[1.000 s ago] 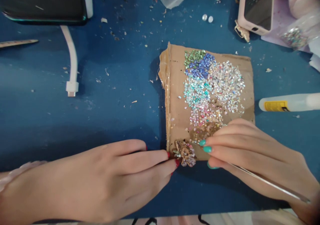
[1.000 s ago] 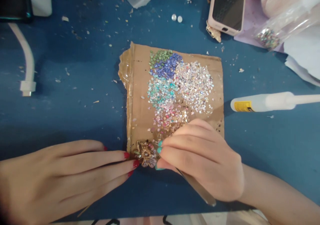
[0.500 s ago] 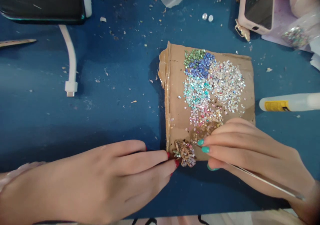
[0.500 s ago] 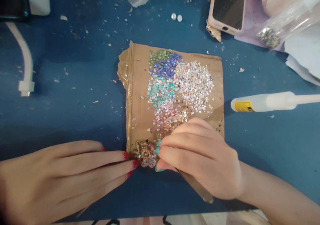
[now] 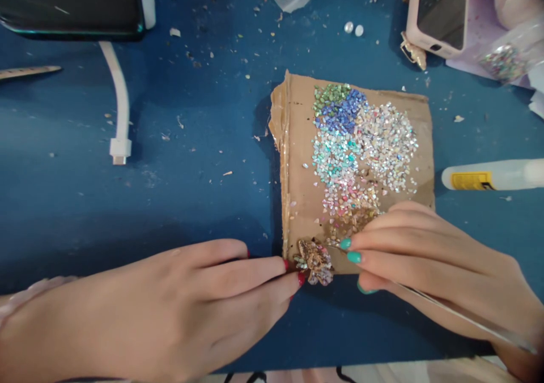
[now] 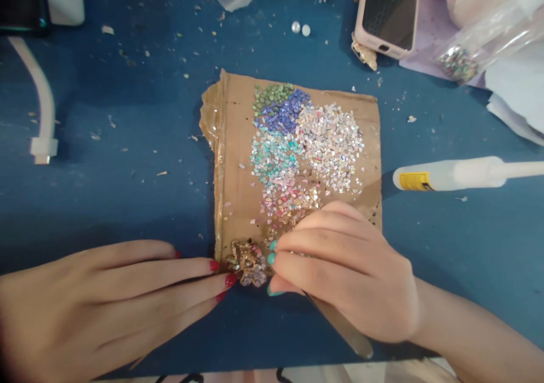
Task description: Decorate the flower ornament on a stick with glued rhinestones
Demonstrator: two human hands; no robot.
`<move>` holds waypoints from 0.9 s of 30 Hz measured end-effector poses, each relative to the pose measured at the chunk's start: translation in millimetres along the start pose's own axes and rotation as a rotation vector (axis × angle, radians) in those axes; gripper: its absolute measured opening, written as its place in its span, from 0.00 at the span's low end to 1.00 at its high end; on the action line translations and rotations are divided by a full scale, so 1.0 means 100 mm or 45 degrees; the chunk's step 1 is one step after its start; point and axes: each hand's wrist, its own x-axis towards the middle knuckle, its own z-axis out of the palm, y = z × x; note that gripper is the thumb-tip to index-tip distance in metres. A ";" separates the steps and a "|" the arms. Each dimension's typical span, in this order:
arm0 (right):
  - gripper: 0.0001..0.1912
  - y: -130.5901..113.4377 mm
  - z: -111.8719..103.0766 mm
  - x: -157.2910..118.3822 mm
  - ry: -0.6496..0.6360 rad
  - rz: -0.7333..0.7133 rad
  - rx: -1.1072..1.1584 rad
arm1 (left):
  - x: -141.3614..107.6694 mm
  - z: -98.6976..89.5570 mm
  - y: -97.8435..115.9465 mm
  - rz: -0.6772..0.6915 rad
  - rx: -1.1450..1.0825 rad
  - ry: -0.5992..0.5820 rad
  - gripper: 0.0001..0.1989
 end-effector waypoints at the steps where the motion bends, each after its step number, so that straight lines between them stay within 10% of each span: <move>1: 0.05 0.00 0.00 0.00 0.006 -0.002 -0.003 | 0.00 0.00 0.00 0.001 0.006 -0.002 0.20; 27: 0.05 -0.04 0.00 -0.03 0.007 0.036 -0.008 | -0.04 0.01 0.03 -0.011 0.025 -0.018 0.20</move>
